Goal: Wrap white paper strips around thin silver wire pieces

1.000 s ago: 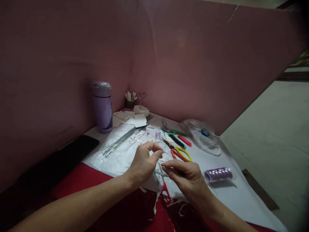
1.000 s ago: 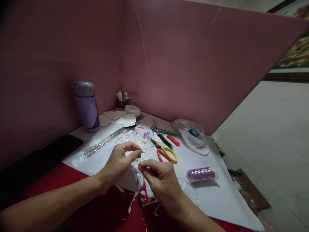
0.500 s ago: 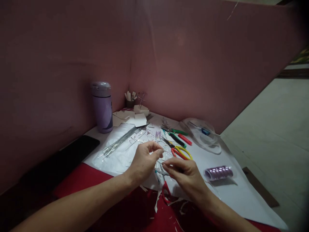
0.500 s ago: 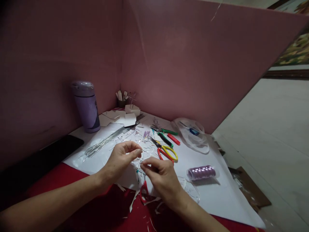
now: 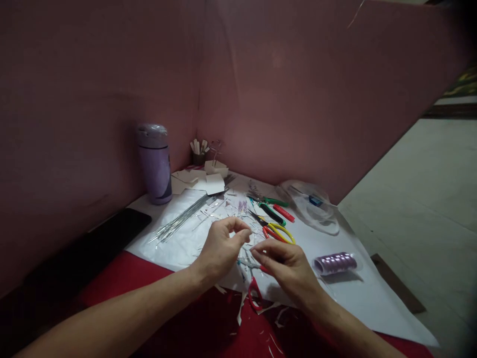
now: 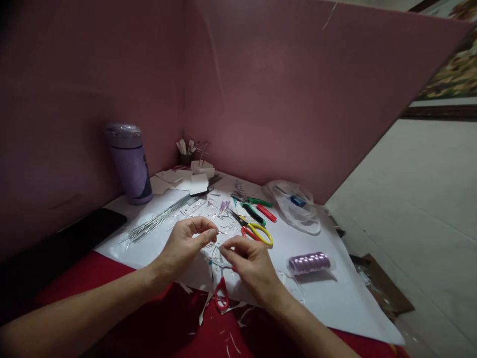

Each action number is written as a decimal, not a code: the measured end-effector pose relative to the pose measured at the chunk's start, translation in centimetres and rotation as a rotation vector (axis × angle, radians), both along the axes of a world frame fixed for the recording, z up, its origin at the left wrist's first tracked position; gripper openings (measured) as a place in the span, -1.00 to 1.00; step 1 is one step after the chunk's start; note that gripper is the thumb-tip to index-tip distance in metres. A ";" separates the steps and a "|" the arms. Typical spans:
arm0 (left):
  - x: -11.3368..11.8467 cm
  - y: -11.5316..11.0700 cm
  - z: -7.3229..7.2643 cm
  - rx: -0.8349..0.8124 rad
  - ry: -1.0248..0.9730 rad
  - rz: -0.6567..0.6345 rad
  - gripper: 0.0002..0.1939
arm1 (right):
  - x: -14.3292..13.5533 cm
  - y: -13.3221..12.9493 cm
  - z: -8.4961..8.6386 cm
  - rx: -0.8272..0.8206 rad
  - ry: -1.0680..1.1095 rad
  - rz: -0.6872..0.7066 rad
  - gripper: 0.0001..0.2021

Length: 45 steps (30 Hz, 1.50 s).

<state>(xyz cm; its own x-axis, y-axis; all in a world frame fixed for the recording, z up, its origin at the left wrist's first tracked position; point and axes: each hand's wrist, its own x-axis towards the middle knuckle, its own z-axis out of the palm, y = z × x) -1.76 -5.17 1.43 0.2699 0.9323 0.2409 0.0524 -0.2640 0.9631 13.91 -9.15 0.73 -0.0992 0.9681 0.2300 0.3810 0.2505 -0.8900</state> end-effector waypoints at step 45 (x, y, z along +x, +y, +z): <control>0.0 -0.3 0.3 0.024 0.019 -0.039 -0.88 | 1.0 2.2 0.9 0.014 0.005 -0.020 -0.80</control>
<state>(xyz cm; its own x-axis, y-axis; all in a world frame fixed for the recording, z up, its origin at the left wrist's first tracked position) -1.72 -5.44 1.73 0.3104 0.9152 0.2571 0.0599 -0.2887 0.9555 14.93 -6.92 1.59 -0.0782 0.9667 0.2438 0.3817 0.2549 -0.8885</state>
